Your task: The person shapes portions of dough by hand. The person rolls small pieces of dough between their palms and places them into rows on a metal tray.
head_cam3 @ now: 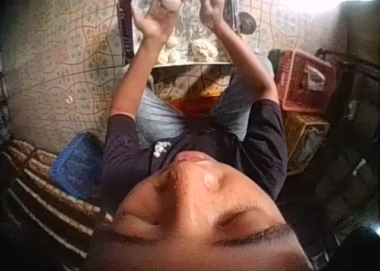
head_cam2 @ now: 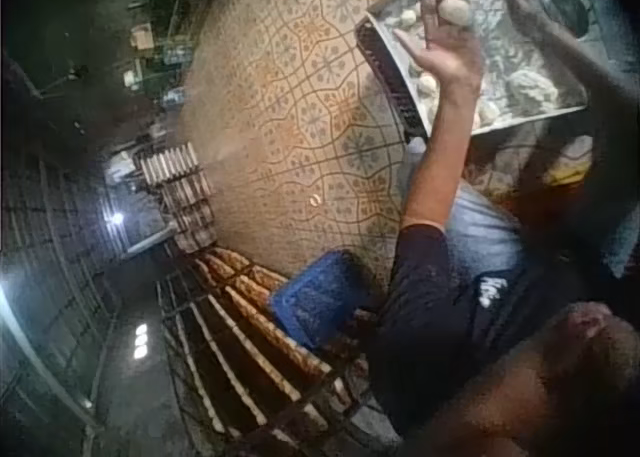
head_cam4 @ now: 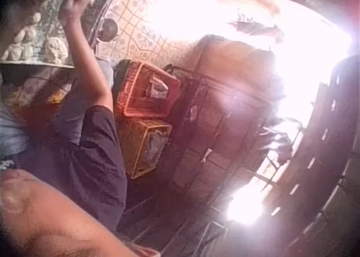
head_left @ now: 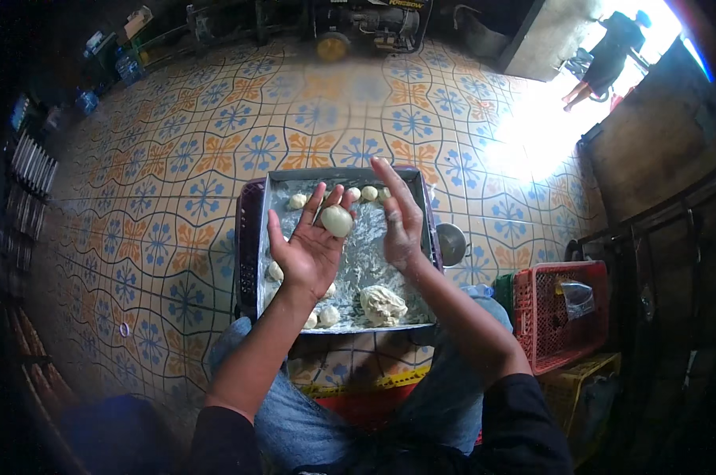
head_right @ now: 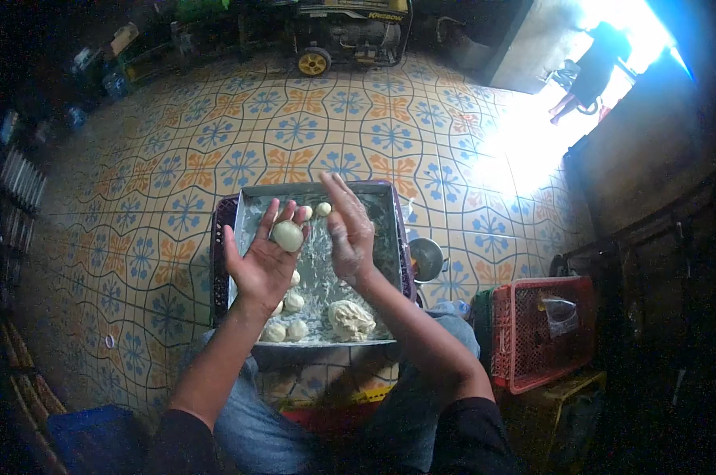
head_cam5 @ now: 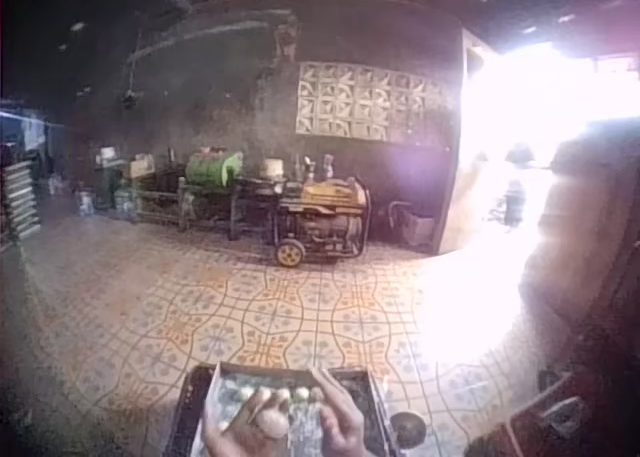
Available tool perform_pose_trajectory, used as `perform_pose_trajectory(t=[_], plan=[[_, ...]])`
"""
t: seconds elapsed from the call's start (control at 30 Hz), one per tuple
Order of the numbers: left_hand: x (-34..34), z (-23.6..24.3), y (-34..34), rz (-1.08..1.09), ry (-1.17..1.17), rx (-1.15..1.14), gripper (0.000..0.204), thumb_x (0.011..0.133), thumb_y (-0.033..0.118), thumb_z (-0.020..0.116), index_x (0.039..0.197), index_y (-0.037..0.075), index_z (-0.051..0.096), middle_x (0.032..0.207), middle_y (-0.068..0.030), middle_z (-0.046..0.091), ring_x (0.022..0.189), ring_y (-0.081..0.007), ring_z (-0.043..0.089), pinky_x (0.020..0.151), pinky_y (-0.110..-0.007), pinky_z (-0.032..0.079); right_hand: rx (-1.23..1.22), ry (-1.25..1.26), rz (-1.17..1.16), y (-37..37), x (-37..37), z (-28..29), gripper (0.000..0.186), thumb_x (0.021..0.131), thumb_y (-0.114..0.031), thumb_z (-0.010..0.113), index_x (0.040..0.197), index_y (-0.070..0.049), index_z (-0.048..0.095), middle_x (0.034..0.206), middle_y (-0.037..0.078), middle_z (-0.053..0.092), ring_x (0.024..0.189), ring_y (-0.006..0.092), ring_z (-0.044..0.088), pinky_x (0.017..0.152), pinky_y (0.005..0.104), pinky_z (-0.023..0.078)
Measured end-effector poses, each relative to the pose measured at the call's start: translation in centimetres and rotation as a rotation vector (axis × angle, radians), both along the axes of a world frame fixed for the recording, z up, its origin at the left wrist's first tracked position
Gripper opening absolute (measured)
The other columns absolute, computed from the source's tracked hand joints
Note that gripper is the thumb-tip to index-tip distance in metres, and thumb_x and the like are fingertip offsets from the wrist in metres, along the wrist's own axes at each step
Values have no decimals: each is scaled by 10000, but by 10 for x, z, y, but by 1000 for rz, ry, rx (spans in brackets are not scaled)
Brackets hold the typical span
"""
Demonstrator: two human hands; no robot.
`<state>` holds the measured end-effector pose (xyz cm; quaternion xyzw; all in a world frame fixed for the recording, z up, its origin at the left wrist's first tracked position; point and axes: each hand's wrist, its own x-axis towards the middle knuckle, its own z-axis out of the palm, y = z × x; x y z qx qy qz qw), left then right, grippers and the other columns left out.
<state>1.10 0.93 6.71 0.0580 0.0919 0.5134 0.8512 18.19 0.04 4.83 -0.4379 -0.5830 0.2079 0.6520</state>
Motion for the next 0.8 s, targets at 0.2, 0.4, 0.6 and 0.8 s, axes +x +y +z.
perform_pose_trajectory(t=[0.2,0.4,0.6,0.8], plan=[[11,-29,-7,134,467,442,719,1083,543,228,1421,-28,507,1508,-231,488,1438,-346,436,1220,-470,297,-717,1156,496,-20,-51,4,772,1027,-611,410,1581,-80,326,1571,142,418,1362,260,483,1134,404,360],[14,-18,-3,405,892,938,629,1100,477,294,1510,17,420,1588,-170,398,1539,-295,246,1252,-439,171,-62,-92,61,-62,-89,19,654,1068,-439,454,1546,1,379,1599,186,389,1460,324,410,1174,426,316],[33,-19,-37,-70,375,128,649,1110,457,292,1622,73,185,1664,-128,259,1527,-329,274,1260,-449,191,-129,-430,-90,-7,-30,13,449,1018,-362,482,1377,-133,625,1455,184,567,1414,419,452,1199,506,265],[3,-28,-20,-145,298,460,674,1093,496,272,1564,18,321,1548,-213,437,1469,-366,378,1230,-489,281,175,-591,480,-9,-26,2,486,879,-355,670,1313,-135,673,1392,200,612,1365,389,517,1174,532,331]])
